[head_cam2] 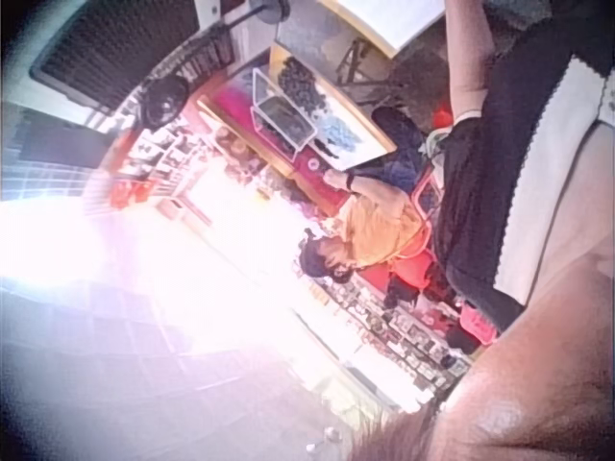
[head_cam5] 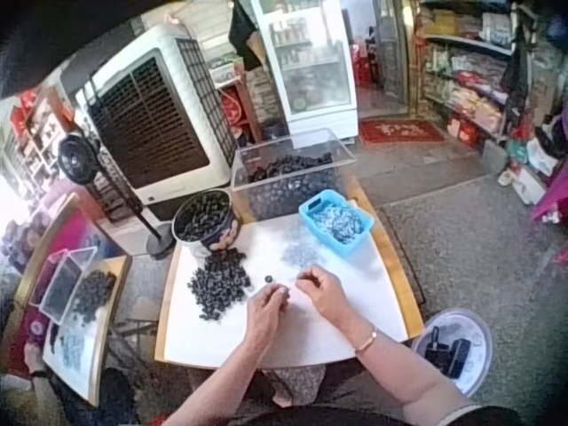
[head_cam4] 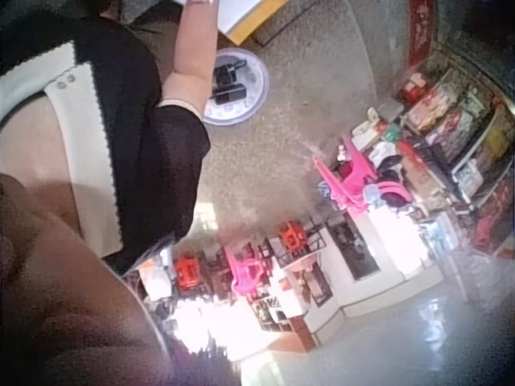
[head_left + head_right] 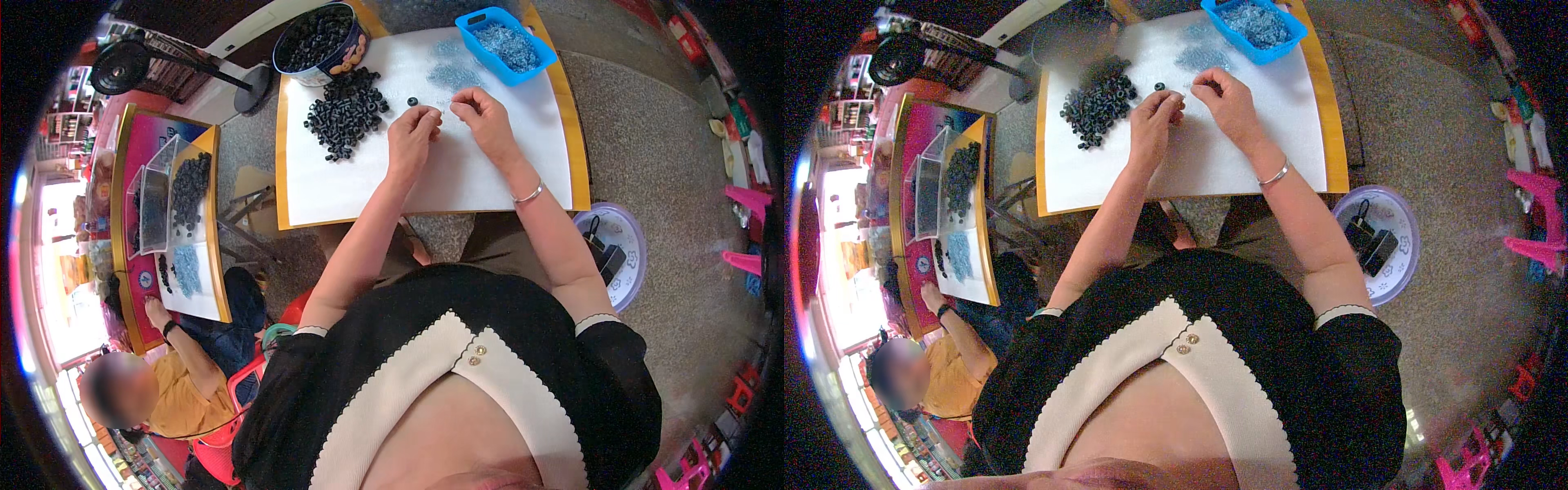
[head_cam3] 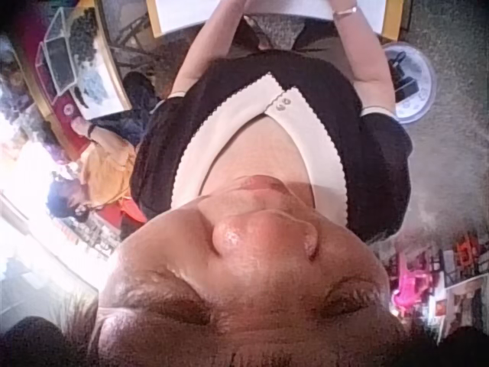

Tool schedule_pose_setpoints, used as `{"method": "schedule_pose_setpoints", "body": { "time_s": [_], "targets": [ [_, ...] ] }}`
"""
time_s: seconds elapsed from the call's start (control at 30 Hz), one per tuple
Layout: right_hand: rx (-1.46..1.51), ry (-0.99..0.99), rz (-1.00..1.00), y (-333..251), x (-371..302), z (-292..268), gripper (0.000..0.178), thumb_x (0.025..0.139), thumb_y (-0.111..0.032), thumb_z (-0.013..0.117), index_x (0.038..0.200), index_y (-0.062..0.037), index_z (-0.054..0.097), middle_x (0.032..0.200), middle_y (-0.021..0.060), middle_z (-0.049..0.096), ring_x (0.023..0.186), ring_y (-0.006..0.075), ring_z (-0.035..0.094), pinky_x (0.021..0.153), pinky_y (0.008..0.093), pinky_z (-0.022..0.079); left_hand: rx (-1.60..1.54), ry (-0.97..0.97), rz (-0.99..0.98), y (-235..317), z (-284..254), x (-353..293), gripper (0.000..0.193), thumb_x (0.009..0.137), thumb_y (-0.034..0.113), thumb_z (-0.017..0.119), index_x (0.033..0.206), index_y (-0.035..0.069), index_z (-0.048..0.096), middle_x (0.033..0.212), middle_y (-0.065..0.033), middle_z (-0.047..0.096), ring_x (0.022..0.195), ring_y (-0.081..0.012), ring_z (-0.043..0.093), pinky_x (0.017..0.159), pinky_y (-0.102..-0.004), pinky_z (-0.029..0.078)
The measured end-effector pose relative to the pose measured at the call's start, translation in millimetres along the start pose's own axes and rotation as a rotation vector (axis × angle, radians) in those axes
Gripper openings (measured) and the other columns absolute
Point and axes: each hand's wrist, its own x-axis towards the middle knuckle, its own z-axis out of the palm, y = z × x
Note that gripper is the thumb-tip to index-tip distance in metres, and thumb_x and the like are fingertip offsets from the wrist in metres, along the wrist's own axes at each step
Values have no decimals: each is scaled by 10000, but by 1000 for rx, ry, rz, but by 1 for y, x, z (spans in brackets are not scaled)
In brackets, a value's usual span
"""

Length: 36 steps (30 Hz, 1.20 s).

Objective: Assembling small plastic or rubber ring-like components at a workbench.

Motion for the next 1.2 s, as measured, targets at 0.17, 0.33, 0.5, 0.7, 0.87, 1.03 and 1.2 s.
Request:
{"method": "schedule_pose_setpoints", "body": {
  "time_s": [0.17,0.33,0.5,0.7,0.87,1.03,1.2],
  "targets": [
    [-471,156,-266,-5,-4,3,126,808,-132,632,849,-17,596,818,123,616,734,255,593,669,339,474,178,96,78,-8,-3,3,140,845,124,616,924,14,650,766,-36,618,627,-117,553,594,-241,452],
    [-460,152,-252,-7,-3,3,129,806,-127,632,857,-13,600,817,130,614,762,265,599,698,344,477,754,115,388,-13,-11,7,158,767,76,638,918,100,676,840,-90,620,791,-263,558,732,-357,457],
    [-453,132,-239,-5,-3,1,132,806,-120,630,865,-6,601,826,138,616,769,271,602,701,343,480,784,89,385,-12,-12,7,143,784,97,632,919,74,676,867,-96,630,814,-261,559,760,-356,453],
    [-404,99,-219,-4,-4,2,132,798,-110,636,879,-10,608,840,130,621,770,253,610,695,332,482,634,107,367,1,-6,13,137,801,124,626,909,69,691,867,-115,641,813,-260,555,753,-350,444],
    [-390,49,-220,-7,-4,4,120,796,-105,636,883,-26,613,837,120,620,763,248,607,693,332,484,547,14,238,2,-6,18,140,796,146,651,887,53,701,823,-121,655,764,-236,578,726,-336,458],
    [-415,53,-277,-2,-1,2,120,809,-89,635,906,-21,619,836,91,621,763,188,593,694,293,475,399,-48,163,4,-5,15,179,854,144,620,951,1,668,796,-22,645,718,-84,551,671,-214,439],
    [-405,39,-257,-4,-2,4,125,826,-74,627,934,-13,621,851,70,631,763,127,582,699,257,466,250,-26,117,0,-5,16,143,837,107,637,925,0,673,811,-27,659,725,-80,566,669,-221,453]
  ]
}}
